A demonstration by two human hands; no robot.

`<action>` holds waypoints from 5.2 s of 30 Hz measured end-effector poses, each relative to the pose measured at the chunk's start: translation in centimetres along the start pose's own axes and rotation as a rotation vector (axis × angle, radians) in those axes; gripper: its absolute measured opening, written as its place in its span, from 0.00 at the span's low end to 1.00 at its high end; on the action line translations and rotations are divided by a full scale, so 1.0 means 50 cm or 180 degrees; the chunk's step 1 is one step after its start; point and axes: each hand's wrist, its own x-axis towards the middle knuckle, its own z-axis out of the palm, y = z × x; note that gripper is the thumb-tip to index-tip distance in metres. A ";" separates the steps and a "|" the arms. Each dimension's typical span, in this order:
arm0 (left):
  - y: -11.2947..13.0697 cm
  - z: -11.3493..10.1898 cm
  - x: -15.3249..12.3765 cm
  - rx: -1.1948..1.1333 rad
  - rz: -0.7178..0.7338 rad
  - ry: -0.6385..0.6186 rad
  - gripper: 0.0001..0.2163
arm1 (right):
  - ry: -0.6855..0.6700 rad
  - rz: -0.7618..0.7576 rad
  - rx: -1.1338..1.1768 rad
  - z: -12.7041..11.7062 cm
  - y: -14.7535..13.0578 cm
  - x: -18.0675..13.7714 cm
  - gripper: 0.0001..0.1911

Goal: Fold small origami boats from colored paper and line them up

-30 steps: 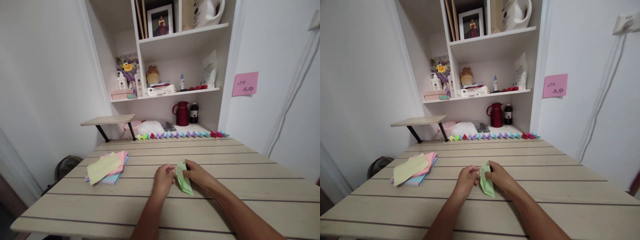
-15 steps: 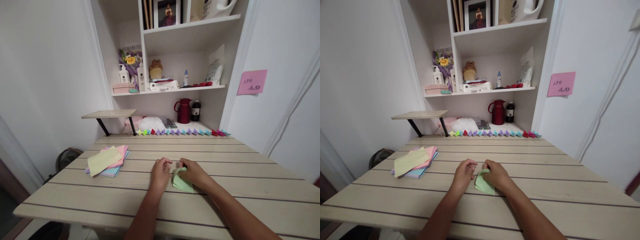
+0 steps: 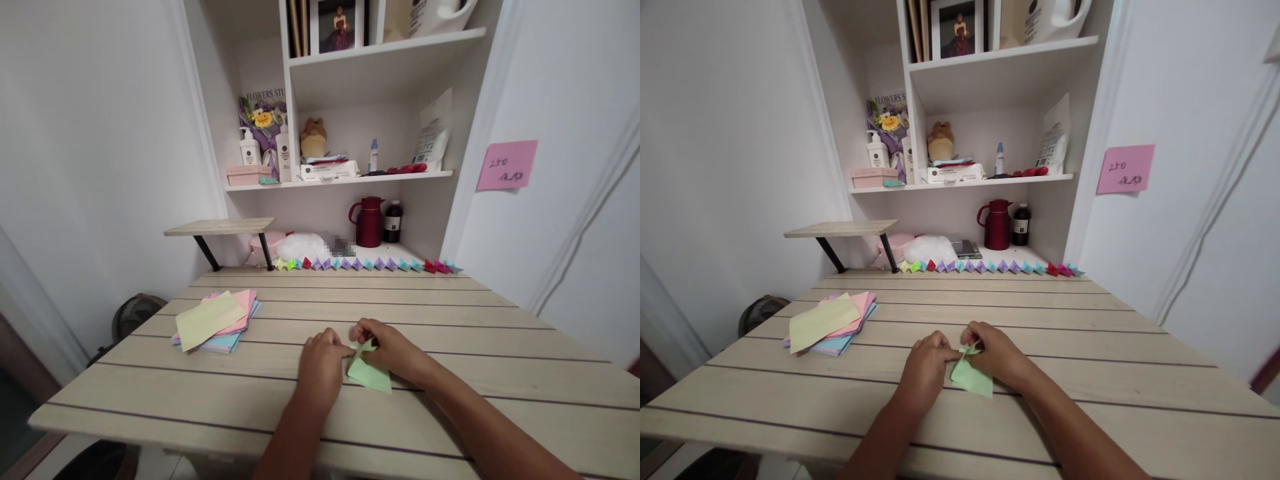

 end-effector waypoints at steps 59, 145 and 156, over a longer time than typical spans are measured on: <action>0.017 -0.010 -0.025 0.1327 0.0822 -0.0791 0.21 | 0.0913 0.0360 -0.0900 -0.034 0.028 -0.089 0.04; 0.038 0.024 0.029 -0.2316 -0.1044 0.0702 0.17 | -0.0041 -0.0016 0.1908 -0.011 -0.029 -0.069 0.15; 0.048 0.035 0.027 -0.2063 -0.0931 0.0121 0.10 | 0.0553 0.0103 0.1134 -0.018 -0.021 -0.067 0.06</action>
